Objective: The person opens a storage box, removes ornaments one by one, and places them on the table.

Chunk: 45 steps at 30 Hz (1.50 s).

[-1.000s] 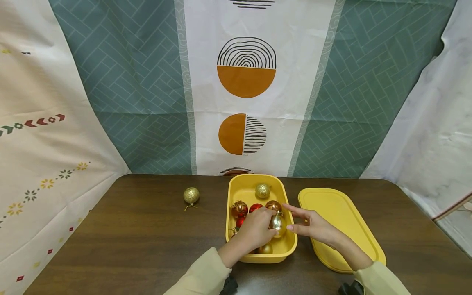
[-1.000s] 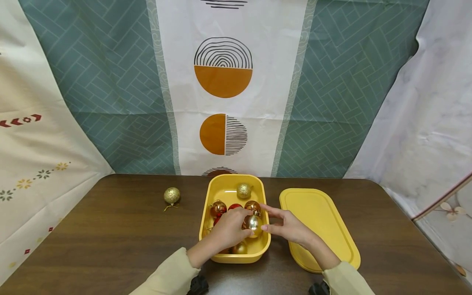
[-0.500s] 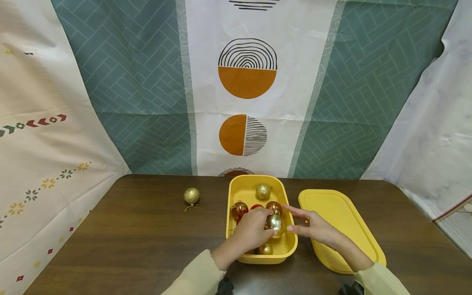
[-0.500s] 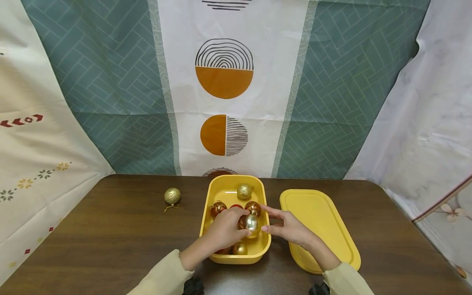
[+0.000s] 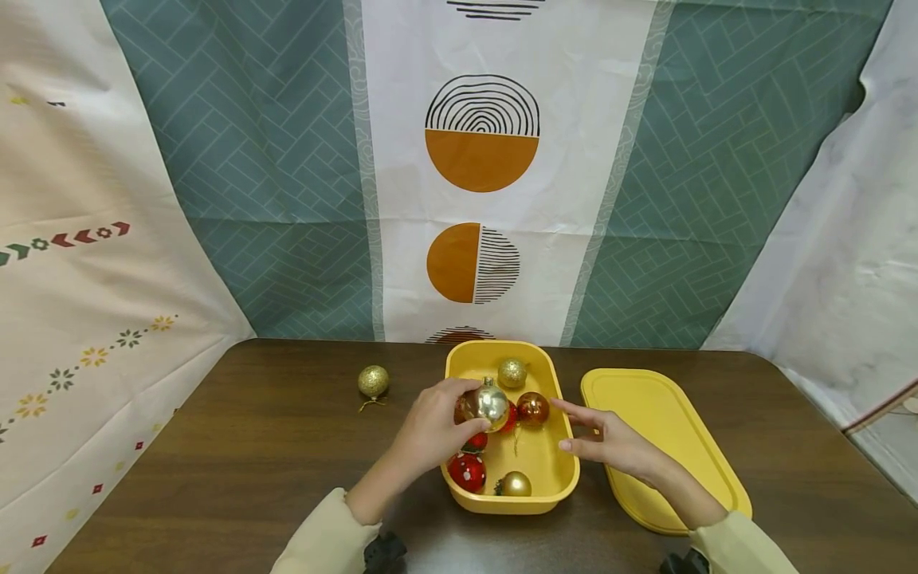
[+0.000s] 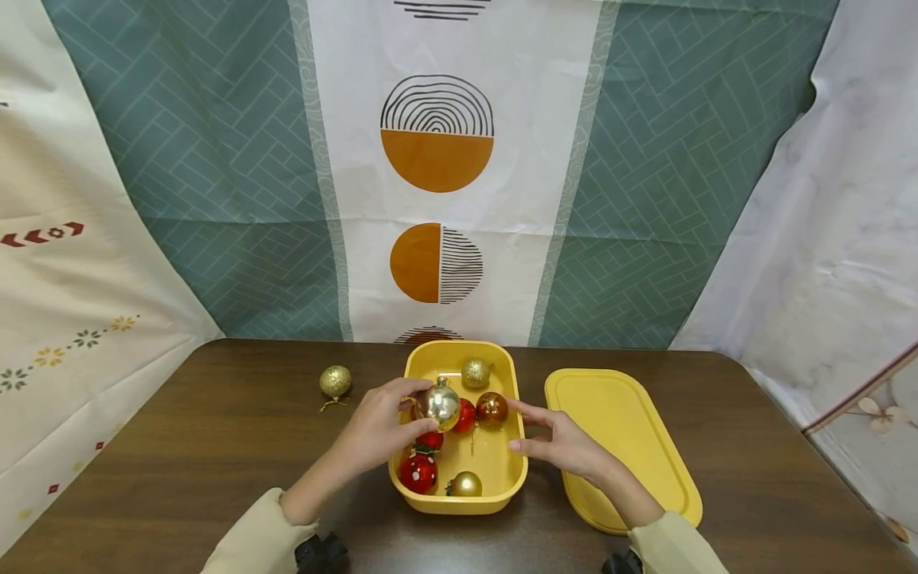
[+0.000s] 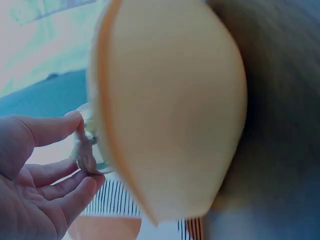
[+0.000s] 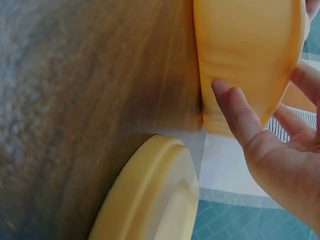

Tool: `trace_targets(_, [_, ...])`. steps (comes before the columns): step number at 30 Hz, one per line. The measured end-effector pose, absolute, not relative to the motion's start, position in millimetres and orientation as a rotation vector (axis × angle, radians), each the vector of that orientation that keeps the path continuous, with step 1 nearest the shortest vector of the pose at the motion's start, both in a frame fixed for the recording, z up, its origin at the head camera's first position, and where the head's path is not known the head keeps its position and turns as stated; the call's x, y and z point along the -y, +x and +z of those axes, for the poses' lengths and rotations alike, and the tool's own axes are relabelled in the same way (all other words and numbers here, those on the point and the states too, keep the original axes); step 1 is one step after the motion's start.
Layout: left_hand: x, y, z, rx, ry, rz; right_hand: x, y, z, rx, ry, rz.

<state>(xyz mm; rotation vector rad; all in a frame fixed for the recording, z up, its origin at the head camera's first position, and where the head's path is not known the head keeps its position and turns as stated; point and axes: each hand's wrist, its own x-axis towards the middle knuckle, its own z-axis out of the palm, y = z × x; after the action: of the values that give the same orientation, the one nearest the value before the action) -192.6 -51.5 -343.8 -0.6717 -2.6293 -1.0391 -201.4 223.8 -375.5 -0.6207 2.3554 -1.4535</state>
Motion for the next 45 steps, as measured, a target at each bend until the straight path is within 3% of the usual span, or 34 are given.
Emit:
trace_targets(27, [192,-212,-362,2.599,-0.236,-0.936,-227,-203,-378,-2.355,-0.62,-1.458])
trace_targets(45, [217,-223,-376,2.705,-0.147,-0.913,-226,-203,-379,-2.355,-0.626,-1.457])
